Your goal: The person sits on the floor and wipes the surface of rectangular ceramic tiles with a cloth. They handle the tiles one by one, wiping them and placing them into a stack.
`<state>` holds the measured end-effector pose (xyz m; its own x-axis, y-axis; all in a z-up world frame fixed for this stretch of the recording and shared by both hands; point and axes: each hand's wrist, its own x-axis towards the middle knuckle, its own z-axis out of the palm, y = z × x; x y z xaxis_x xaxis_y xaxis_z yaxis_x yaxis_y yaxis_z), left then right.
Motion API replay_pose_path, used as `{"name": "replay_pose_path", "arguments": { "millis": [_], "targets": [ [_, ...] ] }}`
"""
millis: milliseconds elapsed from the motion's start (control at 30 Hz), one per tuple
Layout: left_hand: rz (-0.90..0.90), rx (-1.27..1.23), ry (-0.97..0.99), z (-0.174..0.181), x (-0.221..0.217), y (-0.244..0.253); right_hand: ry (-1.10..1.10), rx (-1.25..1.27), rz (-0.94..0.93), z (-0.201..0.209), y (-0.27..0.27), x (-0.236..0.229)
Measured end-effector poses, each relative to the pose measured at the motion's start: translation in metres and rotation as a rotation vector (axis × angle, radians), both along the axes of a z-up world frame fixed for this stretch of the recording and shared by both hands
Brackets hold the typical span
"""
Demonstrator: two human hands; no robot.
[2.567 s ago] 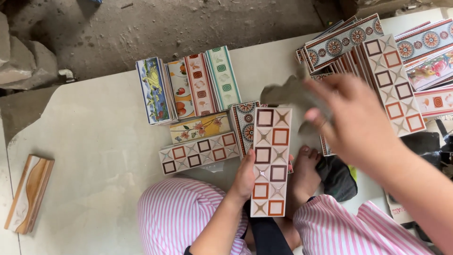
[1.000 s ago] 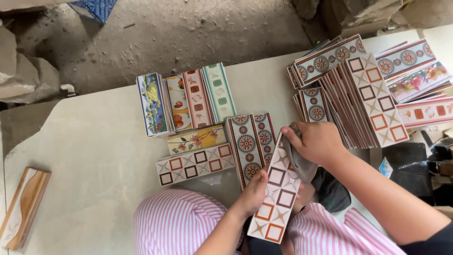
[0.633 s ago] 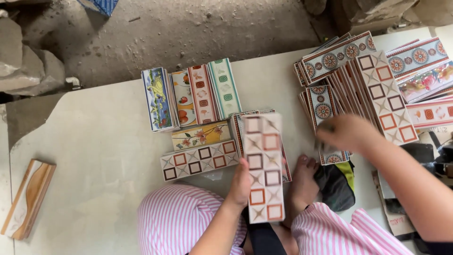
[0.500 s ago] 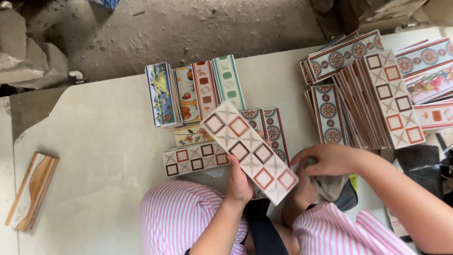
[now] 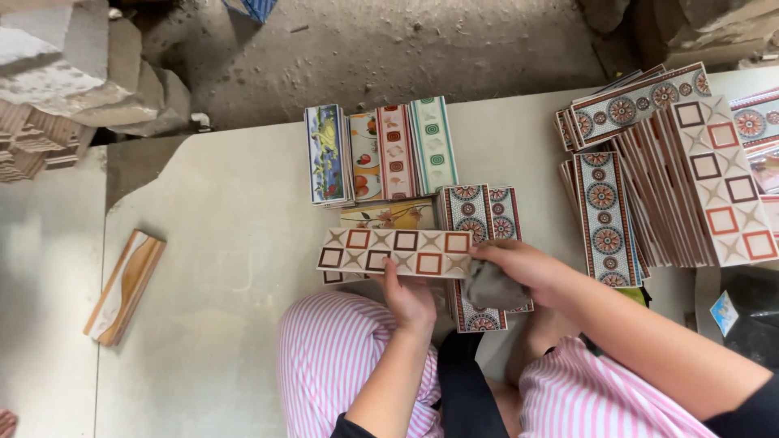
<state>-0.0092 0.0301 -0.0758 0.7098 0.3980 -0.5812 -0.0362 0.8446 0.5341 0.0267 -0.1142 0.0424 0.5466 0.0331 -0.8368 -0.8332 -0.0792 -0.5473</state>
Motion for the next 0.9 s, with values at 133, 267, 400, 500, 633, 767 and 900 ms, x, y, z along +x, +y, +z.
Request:
{"name": "replay_pose_path", "arguments": {
  "millis": [133,267,400,500,633,767,900],
  "targets": [
    [0.138,-0.006,0.054,-0.014,0.005,0.009,0.005,0.020,-0.010,0.016,0.019,-0.004],
    [0.181,0.067,0.091,-0.008,0.008,0.017,0.054,0.057,0.002,0.024,0.028,-0.007],
    [0.204,0.172,0.181,-0.018,0.004,0.021,0.107,0.057,0.002,0.027,0.025,-0.013],
    [0.192,0.124,0.220,-0.029,0.003,0.016,0.127,0.049,0.004,0.019,0.021,-0.014],
    [0.166,0.055,0.250,-0.053,-0.003,0.019,0.136,0.046,0.064,0.028,0.024,-0.014],
    [0.122,0.016,0.311,-0.070,-0.003,0.026,0.151,0.066,0.023,0.032,0.025,-0.016],
    [0.083,-0.050,0.378,0.027,0.015,0.020,0.158,0.069,0.038,0.028,0.022,-0.016]
  ]
}}
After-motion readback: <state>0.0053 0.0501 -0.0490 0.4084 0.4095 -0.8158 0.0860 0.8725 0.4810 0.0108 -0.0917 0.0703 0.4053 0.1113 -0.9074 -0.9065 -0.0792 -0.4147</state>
